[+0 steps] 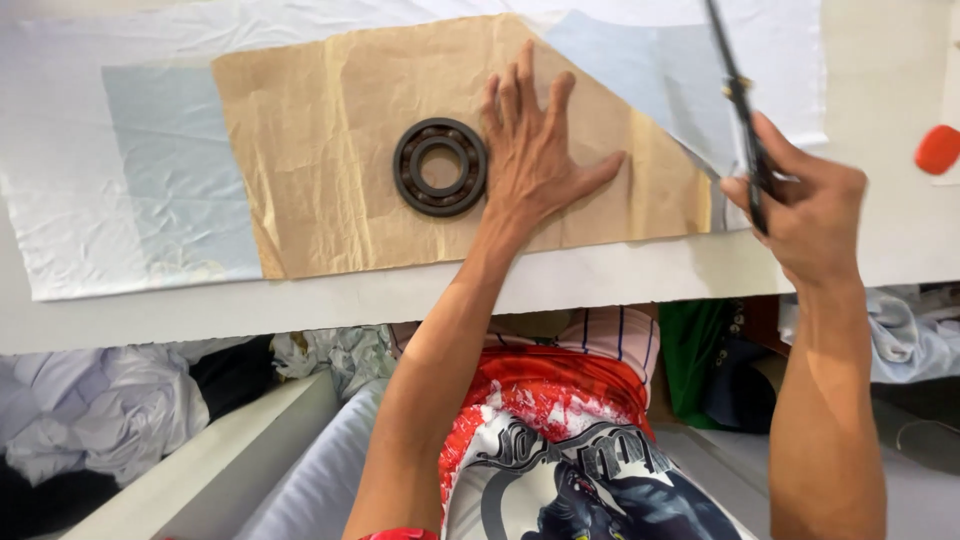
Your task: The person uses scissors to cut a piece of brown paper and then cuts a white fabric sheet. They place the cut paper on the fabric as a template and cut the fabric around it.
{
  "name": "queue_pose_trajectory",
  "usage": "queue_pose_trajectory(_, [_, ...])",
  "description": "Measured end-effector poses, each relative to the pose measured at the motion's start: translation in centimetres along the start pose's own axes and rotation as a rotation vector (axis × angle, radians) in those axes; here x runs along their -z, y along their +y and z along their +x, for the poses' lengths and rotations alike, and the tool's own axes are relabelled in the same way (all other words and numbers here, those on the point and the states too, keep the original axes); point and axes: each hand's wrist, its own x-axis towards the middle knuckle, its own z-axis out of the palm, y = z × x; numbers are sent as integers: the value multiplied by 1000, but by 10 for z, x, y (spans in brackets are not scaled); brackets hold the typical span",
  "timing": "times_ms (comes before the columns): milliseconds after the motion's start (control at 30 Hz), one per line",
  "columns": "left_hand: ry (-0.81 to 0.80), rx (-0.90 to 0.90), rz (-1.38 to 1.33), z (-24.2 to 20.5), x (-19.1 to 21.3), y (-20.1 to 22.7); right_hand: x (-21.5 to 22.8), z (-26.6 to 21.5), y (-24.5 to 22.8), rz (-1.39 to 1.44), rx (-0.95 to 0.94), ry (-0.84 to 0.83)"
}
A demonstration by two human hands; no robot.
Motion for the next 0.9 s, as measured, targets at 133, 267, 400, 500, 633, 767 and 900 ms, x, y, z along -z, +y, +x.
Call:
queue_pose_trajectory(133, [4,-23,-26,0,2,1,39,-51,20,-106,-37,222])
queue_pose_trajectory(267, [-62,2,-86,-1,7,6,67,-84,46,-172,-54,345])
queue_pose_trajectory(400, [-171,46,-70,4,-7,-4,81,-95,61,-412,45,312])
queue_pose_trajectory(500, [-156,5,56,8,-9,-3,78,-92,74,-410,65,338])
queue_pose_trajectory(633, [-337,91,58,16,3,13,69,-76,76,-415,130,370])
queue_pose_trajectory(767, [-272,67,-11,-2,25,41,71,-57,78,-478,255,401])
queue_pose_trajectory(900, [-26,-43,-234,-64,49,49,82,-47,96,-650,331,379])
